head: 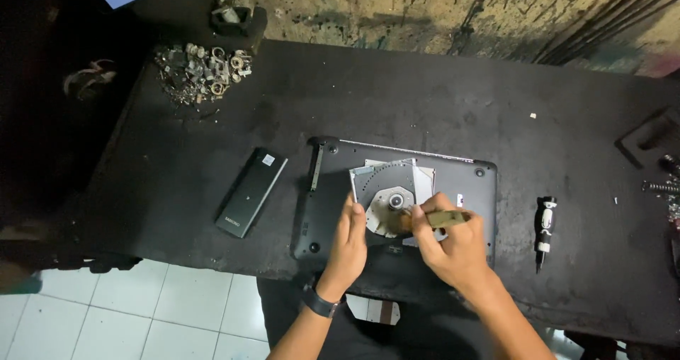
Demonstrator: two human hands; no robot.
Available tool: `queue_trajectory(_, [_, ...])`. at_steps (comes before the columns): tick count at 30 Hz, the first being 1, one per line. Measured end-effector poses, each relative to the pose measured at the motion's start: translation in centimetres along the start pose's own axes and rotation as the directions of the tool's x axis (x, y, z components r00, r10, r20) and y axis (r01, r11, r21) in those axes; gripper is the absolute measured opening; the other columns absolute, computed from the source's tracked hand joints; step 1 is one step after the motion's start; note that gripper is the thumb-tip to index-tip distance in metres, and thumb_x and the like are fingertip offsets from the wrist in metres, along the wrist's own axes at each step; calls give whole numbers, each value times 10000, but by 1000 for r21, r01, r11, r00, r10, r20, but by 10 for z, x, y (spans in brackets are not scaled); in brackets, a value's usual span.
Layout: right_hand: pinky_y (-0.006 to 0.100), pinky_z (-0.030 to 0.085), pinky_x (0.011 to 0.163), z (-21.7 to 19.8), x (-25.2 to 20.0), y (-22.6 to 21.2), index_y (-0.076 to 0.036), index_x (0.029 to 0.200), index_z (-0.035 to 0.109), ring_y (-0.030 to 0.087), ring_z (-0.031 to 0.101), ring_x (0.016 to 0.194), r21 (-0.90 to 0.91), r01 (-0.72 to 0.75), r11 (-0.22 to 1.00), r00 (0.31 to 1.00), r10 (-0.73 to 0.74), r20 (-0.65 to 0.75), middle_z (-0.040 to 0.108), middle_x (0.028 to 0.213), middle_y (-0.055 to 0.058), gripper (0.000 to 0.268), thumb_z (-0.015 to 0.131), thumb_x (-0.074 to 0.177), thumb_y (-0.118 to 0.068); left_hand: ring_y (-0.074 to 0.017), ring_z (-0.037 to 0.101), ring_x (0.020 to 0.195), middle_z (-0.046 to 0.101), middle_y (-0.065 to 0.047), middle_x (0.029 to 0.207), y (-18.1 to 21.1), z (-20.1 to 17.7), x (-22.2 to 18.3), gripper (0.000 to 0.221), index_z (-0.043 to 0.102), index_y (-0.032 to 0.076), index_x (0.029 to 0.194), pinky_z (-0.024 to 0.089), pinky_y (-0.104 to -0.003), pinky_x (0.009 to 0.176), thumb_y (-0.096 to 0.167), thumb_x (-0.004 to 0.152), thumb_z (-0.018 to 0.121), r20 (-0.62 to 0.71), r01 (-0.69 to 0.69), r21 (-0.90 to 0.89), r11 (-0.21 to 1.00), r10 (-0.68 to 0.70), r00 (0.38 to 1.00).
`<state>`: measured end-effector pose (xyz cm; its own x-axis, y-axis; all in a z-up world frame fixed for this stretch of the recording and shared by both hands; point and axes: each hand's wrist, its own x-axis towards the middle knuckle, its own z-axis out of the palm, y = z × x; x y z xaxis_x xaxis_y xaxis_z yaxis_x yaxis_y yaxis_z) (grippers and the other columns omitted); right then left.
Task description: Disassembling and cleaning internal components of a laptop using a brush and a screwdriver
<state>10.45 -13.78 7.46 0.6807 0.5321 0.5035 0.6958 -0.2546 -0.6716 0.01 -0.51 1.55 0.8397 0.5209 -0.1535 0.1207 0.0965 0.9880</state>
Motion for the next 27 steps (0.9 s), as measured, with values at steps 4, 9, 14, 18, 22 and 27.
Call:
queue_trajectory(4, [328,477,455,-4,1,2,-108,790,596,295,550,398,-162,48,986,993,-65,-96,563,498,62,203,637,987,-84,-442,237,1519,262,-305,1641,27,1,-3,652,239,-5,1622,187,-565,1237,418,1126,240,-2,24,12,1000,-24,1000])
queue_trajectory(9, [344,453,413,-12,-2,10,-106,777,602,292,541,380,-100,33,994,995,-42,-89,574,515,62,238,611,1014,-126,-524,231,1492,240,-407,1597,22,1,-6,694,217,-76,1602,174,-601,1229,435,1133,220,26,29,47,998,-30,999])
queue_trajectory(14, [354,496,458,-11,-7,8,-76,833,678,317,609,425,21,-37,999,999,37,-30,646,540,102,133,667,963,-104,-460,211,1526,232,-337,1640,25,1,-5,712,256,-40,1606,165,-558,1244,477,1117,252,16,83,-12,996,-83,996])
queue_trajectory(18, [392,486,478,-15,-14,24,-17,903,661,354,602,459,5,-38,999,991,39,-125,624,585,164,141,634,1023,-87,-450,236,1523,278,-289,1647,48,4,-8,682,296,8,1611,196,-562,1238,472,1112,263,21,86,-19,996,-85,996])
queue_trajectory(22, [360,497,479,-13,-15,16,-15,887,679,262,622,445,141,-74,987,996,80,-42,654,567,135,151,634,999,-105,-546,219,1492,243,-413,1596,47,4,-9,680,271,-106,1578,153,-620,1227,411,1137,297,-15,80,-21,997,-80,997])
queue_trajectory(27, [338,502,494,-28,-18,29,-42,939,674,316,626,466,-6,-25,1000,995,25,-93,652,595,136,132,620,1036,-113,-489,191,1524,243,-331,1638,37,6,-10,761,285,-41,1599,136,-603,1237,534,1102,317,-3,110,-30,993,-110,994])
